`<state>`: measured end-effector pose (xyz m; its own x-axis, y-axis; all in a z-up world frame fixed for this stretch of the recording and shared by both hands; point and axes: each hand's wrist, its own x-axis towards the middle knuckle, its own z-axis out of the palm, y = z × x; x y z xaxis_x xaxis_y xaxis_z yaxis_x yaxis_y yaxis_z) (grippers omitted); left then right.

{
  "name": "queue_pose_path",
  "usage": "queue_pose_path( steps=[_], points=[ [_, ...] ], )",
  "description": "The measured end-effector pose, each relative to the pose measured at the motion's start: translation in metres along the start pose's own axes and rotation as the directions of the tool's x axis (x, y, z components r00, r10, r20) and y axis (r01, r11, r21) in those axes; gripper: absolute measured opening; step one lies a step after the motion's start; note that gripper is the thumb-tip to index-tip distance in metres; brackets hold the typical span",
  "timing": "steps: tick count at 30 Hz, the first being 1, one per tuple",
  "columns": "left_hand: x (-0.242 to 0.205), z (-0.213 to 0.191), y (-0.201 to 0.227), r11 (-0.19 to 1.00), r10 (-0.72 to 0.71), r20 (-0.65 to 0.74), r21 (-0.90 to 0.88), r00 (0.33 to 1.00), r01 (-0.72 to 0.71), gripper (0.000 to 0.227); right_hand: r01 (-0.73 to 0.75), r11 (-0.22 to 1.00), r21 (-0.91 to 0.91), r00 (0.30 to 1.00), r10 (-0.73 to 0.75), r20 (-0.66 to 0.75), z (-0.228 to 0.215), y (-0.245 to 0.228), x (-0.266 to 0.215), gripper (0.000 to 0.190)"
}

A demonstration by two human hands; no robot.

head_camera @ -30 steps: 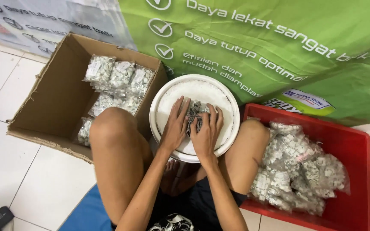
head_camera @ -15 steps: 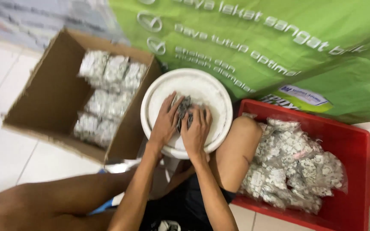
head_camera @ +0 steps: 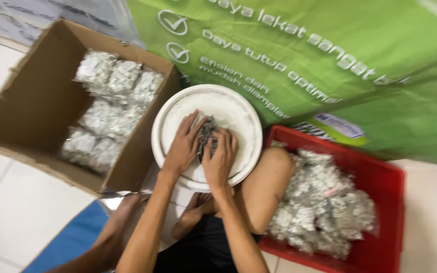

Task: The person sits on the floor and repeatedly rubs small plastic items with a cloth over a white bucket lid. The person transfers the items from a red bin to a cardboard box after cleaning them.

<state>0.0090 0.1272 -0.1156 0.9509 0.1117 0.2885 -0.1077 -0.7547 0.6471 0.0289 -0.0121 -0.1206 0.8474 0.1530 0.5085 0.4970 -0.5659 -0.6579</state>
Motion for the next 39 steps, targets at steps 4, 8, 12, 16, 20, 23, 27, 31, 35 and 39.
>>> queue_pose_path(
  steps=[4,8,12,16,20,23,27,31,35,39],
  points=[
    [0.000,0.000,0.008,1.000,-0.025,0.001,0.011,1.000,0.025,0.055,-0.009,0.997,0.079,0.999,0.006,0.041,-0.015,-0.014,0.007,0.029],
    [0.001,-0.001,0.004,0.999,-0.045,0.007,0.018,0.999,0.045,0.051,0.039,0.999,0.024,0.998,-0.039,0.042,-0.011,-0.016,0.010,0.040],
    [0.000,0.006,0.000,0.999,-0.030,0.000,0.028,1.000,0.030,0.051,0.021,0.999,0.028,0.998,-0.023,0.055,-0.007,-0.003,0.004,0.042],
    [-0.001,0.009,-0.002,0.999,-0.039,0.003,0.029,0.999,0.039,0.051,-0.010,0.999,0.039,0.998,0.008,0.061,-0.009,-0.004,0.003,0.041],
    [-0.001,0.006,-0.002,0.998,-0.033,0.016,0.057,0.999,0.032,0.052,0.000,1.000,0.014,0.999,-0.001,0.047,-0.005,-0.002,0.002,0.041],
    [-0.001,0.005,-0.001,0.997,-0.043,0.016,0.063,0.999,0.041,0.052,-0.002,1.000,0.021,0.999,0.001,0.051,-0.004,-0.002,0.002,0.041],
    [-0.004,0.009,0.000,0.997,-0.055,0.008,0.060,0.998,0.054,0.054,0.005,1.000,0.005,0.998,-0.005,0.059,-0.003,0.004,0.000,0.041],
    [-0.003,0.008,-0.001,0.996,-0.045,-0.001,0.072,0.999,0.045,0.055,0.001,0.999,0.041,0.999,-0.003,0.050,-0.007,-0.005,0.002,0.039],
    [-0.002,0.005,0.003,0.997,-0.051,0.027,0.062,0.998,0.050,0.055,-0.010,0.999,0.040,0.999,0.009,0.033,-0.005,-0.001,0.001,0.039],
    [-0.002,0.004,0.009,0.990,-0.104,0.053,0.103,0.993,0.099,0.055,0.008,0.999,0.043,1.000,-0.009,0.027,-0.002,0.004,-0.001,0.039]
  ],
)
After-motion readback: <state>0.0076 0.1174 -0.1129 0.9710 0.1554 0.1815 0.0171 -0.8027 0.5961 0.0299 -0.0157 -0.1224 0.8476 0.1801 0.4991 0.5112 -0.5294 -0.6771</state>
